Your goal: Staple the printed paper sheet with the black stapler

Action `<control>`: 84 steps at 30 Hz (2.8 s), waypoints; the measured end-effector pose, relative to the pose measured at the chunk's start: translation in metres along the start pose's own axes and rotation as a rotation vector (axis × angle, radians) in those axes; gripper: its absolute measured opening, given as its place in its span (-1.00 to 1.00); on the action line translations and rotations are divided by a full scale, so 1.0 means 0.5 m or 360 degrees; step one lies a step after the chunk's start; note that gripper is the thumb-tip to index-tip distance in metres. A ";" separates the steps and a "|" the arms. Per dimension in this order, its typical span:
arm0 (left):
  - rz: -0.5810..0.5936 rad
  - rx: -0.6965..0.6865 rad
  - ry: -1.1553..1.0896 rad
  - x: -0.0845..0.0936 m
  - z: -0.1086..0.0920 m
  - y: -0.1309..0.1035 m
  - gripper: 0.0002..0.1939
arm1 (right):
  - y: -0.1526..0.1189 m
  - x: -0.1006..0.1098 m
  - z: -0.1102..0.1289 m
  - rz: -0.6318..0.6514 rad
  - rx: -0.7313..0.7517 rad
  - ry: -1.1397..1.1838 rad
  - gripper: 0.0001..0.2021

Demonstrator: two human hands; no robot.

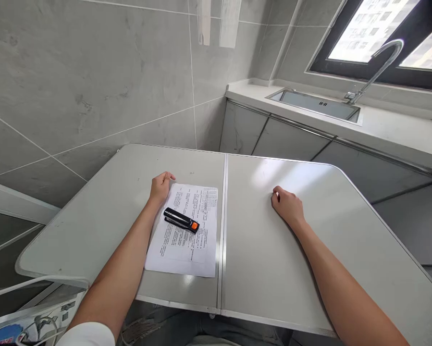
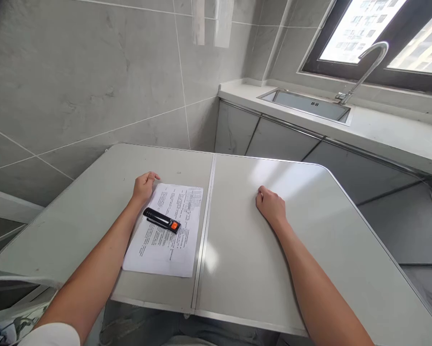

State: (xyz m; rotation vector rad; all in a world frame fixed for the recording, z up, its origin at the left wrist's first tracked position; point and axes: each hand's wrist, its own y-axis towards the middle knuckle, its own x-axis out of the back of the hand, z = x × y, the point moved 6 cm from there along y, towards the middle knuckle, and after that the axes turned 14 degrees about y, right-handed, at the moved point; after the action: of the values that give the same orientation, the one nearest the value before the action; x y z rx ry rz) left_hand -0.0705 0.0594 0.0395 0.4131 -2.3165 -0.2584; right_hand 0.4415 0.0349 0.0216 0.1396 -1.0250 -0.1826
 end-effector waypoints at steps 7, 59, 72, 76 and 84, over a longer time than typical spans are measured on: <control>0.0431 -0.0347 0.0318 -0.042 -0.041 -0.013 -0.50 | -0.054 -0.031 0.105 0.0001 0.0089 -0.0061 -0.84; 0.0367 -0.0225 0.0321 -0.036 -0.035 -0.009 -0.49 | -0.323 -0.108 0.392 0.1066 0.2268 0.0600 -0.81; 0.0352 -0.0196 0.0316 -0.034 -0.036 -0.010 -0.52 | -0.321 -0.114 0.389 0.0990 0.2220 0.0614 -0.74; 0.0356 -0.0194 0.0325 -0.035 -0.037 -0.010 -0.52 | -0.322 -0.114 0.385 0.0978 0.2234 0.0608 -0.77; 0.0366 -0.0192 0.0345 -0.035 -0.044 -0.011 -0.52 | -0.320 -0.122 0.378 0.1017 0.2184 0.0603 -0.77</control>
State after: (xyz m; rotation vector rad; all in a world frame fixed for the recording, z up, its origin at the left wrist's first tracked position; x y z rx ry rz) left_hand -0.0421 0.0593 0.0415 0.1068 -2.0998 -0.2266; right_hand 0.2348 -0.1138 0.0354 1.0239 -0.6123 1.1242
